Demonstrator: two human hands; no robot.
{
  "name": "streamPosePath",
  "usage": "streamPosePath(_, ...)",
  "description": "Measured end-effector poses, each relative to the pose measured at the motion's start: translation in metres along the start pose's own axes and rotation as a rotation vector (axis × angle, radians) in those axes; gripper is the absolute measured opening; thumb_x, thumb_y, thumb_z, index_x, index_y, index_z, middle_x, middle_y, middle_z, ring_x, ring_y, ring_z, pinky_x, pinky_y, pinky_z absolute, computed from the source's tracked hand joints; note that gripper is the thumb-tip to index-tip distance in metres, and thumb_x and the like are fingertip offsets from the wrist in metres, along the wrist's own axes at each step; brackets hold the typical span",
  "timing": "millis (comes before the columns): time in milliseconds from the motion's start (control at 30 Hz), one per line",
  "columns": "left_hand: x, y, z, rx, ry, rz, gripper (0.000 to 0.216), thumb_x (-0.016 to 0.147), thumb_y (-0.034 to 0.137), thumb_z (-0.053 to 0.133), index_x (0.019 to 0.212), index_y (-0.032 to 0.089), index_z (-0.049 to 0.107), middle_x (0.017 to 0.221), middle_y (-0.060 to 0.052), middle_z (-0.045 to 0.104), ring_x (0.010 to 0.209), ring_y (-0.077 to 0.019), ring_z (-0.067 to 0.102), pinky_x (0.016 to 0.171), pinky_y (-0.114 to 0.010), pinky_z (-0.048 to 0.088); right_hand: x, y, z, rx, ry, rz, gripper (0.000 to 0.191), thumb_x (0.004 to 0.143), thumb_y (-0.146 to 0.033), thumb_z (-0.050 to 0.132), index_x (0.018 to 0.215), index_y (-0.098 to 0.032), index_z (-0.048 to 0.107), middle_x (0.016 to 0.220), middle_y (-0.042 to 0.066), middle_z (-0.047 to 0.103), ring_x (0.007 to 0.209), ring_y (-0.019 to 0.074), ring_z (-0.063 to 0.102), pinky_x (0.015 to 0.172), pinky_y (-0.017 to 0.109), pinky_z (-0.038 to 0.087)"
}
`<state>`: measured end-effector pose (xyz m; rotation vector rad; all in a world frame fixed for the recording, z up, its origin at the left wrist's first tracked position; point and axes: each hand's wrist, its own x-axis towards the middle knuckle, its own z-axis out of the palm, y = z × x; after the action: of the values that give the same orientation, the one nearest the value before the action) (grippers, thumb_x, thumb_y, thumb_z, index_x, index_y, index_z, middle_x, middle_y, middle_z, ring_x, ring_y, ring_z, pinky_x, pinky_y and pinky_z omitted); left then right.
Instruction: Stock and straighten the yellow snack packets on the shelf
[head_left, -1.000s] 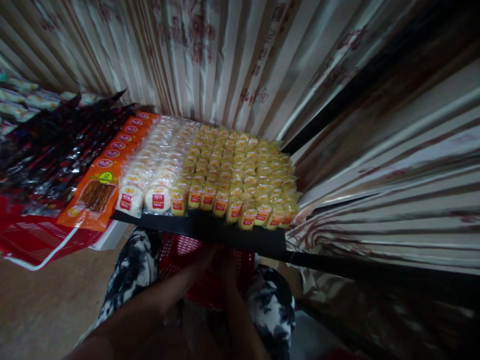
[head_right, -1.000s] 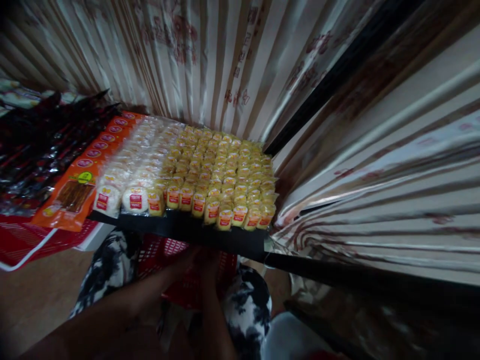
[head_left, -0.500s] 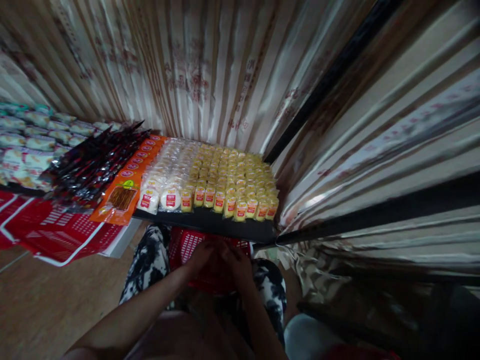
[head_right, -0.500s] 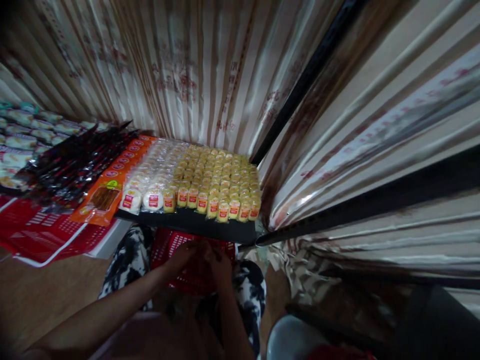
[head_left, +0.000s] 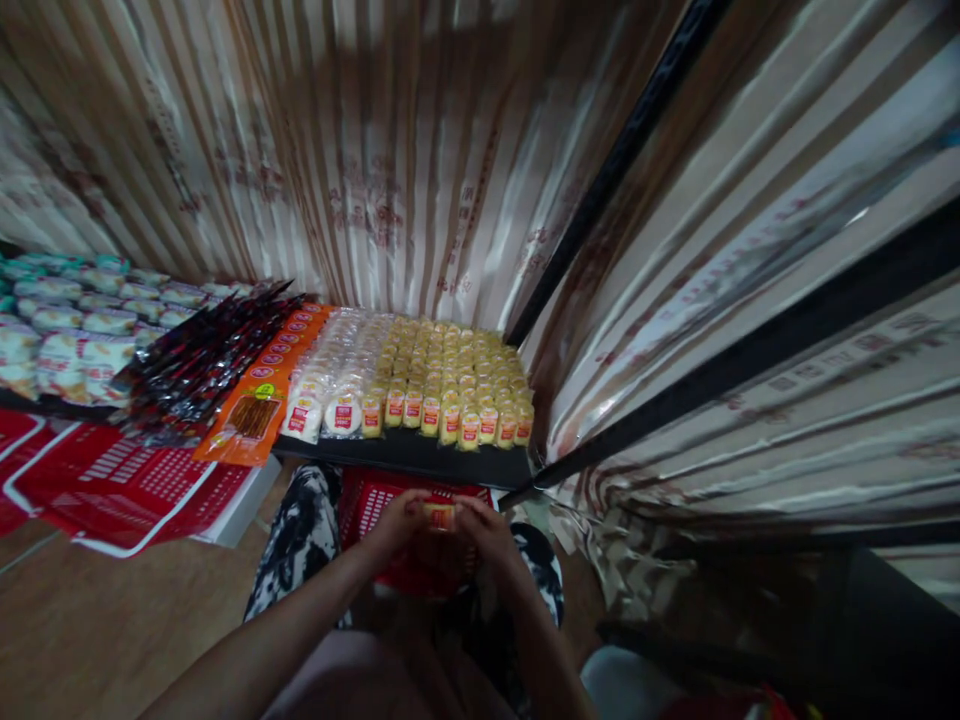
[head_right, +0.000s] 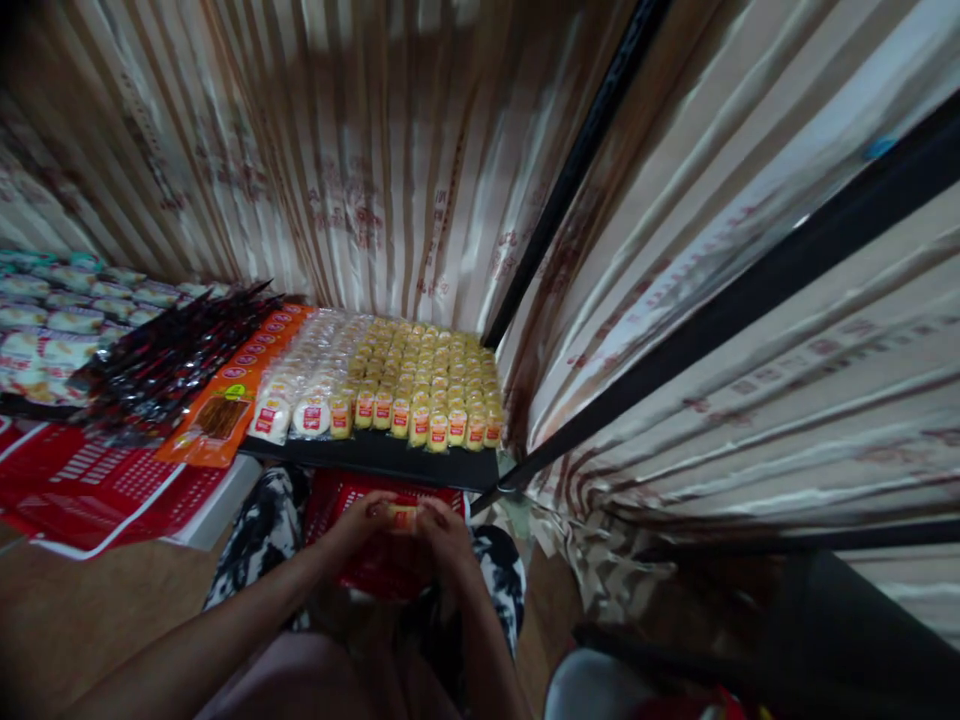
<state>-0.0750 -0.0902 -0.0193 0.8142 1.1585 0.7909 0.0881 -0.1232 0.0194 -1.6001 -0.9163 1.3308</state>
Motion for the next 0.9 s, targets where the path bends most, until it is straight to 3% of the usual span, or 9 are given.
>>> streamPosePath(167, -0.012, 0.011, 0.011, -0.101, 0.000, 0.016, 0.045, 0.052, 0.043, 0.076, 0.080, 0.016, 0.055, 0.065, 0.002, 0.058, 0.058, -0.0127, 0.056, 0.057, -0.025, 0.044, -0.005, 0.000, 0.003, 0.255, 0.038, 0.015, 0.065, 0.059, -0.051, 0.072, 0.114, -0.019, 0.055, 0.092, 0.007, 0.070, 0.082, 0.0235, 0.067, 0.073, 0.036, 0.052)
streamPosePath(367, -0.021, 0.019, 0.034, -0.118, 0.054, 0.085, 0.047, 0.054, 0.053, 0.072, 0.077, 0.018, 0.051, 0.069, 0.001, 0.059, 0.065, -0.0149, 0.059, 0.064, -0.028, 0.048, -0.003, 0.011, 0.014, 0.325, 0.136, -0.120, 0.056, 0.057, -0.050, 0.074, 0.100, -0.018, 0.056, 0.092, 0.009, 0.070, 0.084, 0.0233, 0.066, 0.077, 0.037, 0.052)
streamPosePath(467, -0.020, 0.022, 0.044, -0.051, 0.057, 0.120, 0.038, 0.057, 0.047, 0.071, 0.070, 0.018, 0.051, 0.063, 0.002, 0.057, 0.062, -0.0144, 0.058, 0.063, -0.027, 0.046, -0.002, 0.011, 0.014, 0.318, 0.183, -0.159, 0.051, 0.059, -0.052, 0.071, 0.094, -0.018, 0.057, 0.087, 0.007, 0.070, 0.080, 0.0215, 0.066, 0.077, 0.036, 0.051)
streamPosePath(567, -0.015, 0.029, 0.050, 0.058, 0.043, 0.166, 0.026, 0.059, 0.036, 0.071, 0.064, 0.018, 0.053, 0.060, 0.002, 0.056, 0.061, -0.0143, 0.056, 0.062, -0.026, 0.044, -0.002, 0.005, 0.008, 0.275, 0.226, -0.189, 0.050, 0.065, -0.053, 0.066, 0.101, -0.019, 0.057, 0.095, 0.008, 0.069, 0.086, 0.0220, 0.065, 0.079, 0.036, 0.051)
streamPosePath(667, -0.008, 0.038, 0.053, 0.165, 0.045, 0.238, 0.017, 0.061, 0.028, 0.069, 0.072, 0.018, 0.060, 0.071, -0.001, 0.061, 0.067, -0.0139, 0.054, 0.067, -0.025, 0.043, -0.002, -0.003, 0.001, 0.228, 0.251, -0.218, 0.051, 0.070, -0.051, 0.062, 0.108, -0.019, 0.056, 0.102, 0.009, 0.068, 0.093, 0.0231, 0.064, 0.081, 0.036, 0.052)
streamPosePath(767, 0.001, 0.048, 0.055, 0.245, 0.050, 0.303, 0.030, 0.063, 0.026, 0.066, 0.091, 0.017, 0.062, 0.087, -0.002, 0.062, 0.066, -0.0115, 0.051, 0.067, -0.024, 0.042, 0.000, -0.010, -0.002, 0.223, 0.219, -0.241, 0.050, 0.071, -0.049, 0.062, 0.111, -0.018, 0.056, 0.105, 0.009, 0.067, 0.095, 0.0233, 0.064, 0.084, 0.036, 0.051)
streamPosePath(900, 0.008, 0.055, 0.055, 0.327, 0.039, 0.348, 0.034, 0.068, 0.027, 0.061, 0.100, 0.017, 0.061, 0.082, -0.001, 0.061, 0.056, -0.0093, 0.047, 0.058, -0.022, 0.040, 0.008, -0.013, 0.004, 0.216, 0.163, -0.226, 0.048, 0.070, -0.048, 0.062, 0.108, -0.019, 0.058, 0.108, 0.009, 0.066, 0.099, 0.0239, 0.062, 0.091, 0.039, 0.048)
